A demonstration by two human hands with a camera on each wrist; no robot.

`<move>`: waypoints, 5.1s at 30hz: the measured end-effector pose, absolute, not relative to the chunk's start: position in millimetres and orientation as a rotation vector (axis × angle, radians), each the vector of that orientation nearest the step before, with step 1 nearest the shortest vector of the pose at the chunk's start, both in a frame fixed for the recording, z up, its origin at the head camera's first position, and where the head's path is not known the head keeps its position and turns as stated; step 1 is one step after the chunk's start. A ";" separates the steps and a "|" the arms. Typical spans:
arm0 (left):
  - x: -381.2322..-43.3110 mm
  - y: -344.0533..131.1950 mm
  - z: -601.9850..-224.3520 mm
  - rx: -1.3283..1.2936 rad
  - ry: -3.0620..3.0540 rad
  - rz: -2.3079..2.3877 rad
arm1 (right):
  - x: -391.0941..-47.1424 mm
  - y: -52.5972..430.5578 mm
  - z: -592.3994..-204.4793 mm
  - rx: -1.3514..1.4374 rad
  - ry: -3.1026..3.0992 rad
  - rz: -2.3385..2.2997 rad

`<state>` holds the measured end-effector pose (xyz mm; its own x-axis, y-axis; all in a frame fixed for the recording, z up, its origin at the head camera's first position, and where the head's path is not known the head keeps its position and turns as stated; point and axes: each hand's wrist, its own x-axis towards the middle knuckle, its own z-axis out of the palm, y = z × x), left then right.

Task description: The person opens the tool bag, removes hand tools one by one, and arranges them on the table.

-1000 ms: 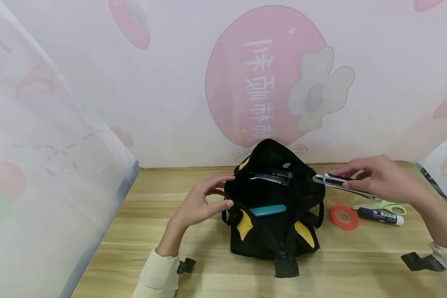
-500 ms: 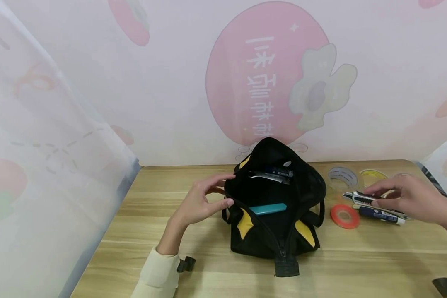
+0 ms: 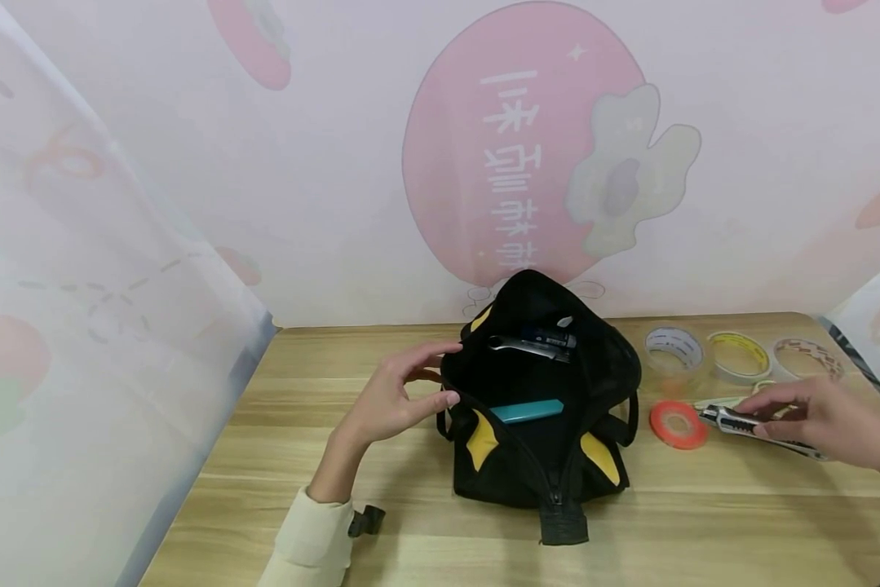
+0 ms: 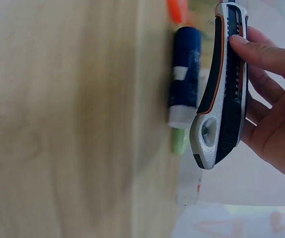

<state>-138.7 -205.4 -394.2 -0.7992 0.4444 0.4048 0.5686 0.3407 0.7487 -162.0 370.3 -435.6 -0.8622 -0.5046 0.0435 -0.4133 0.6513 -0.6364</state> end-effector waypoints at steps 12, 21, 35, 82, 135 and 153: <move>-137.9 -205.4 -393.4 -0.923 -2.471 -1.446 | -161.4 376.9 -459.7 -0.876 2.830 -0.922; -138.7 -206.0 -394.6 -0.934 -2.461 -1.443 | -161.9 371.1 -459.8 -0.949 3.087 -0.640; -139.4 -205.6 -394.3 -0.945 -2.458 -1.450 | -159.4 364.2 -449.0 -0.817 3.086 -0.612; -139.0 -203.0 -395.4 -0.940 -2.462 -1.456 | -179.9 219.8 -345.9 -1.391 3.005 -1.066; -138.7 -201.9 -395.7 -0.967 -2.435 -1.471 | -237.3 104.5 -381.0 -1.283 2.420 -1.060; -139.6 -208.7 -396.1 -0.985 -2.437 -1.451 | -230.7 93.3 -427.6 -1.292 2.479 -0.843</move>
<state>-139.6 -208.7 -396.1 -0.7759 0.4632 0.4283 0.5972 0.3207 0.7352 -230.7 93.3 -427.6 -0.5887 -0.8057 0.0655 -0.6785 0.4485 -0.5819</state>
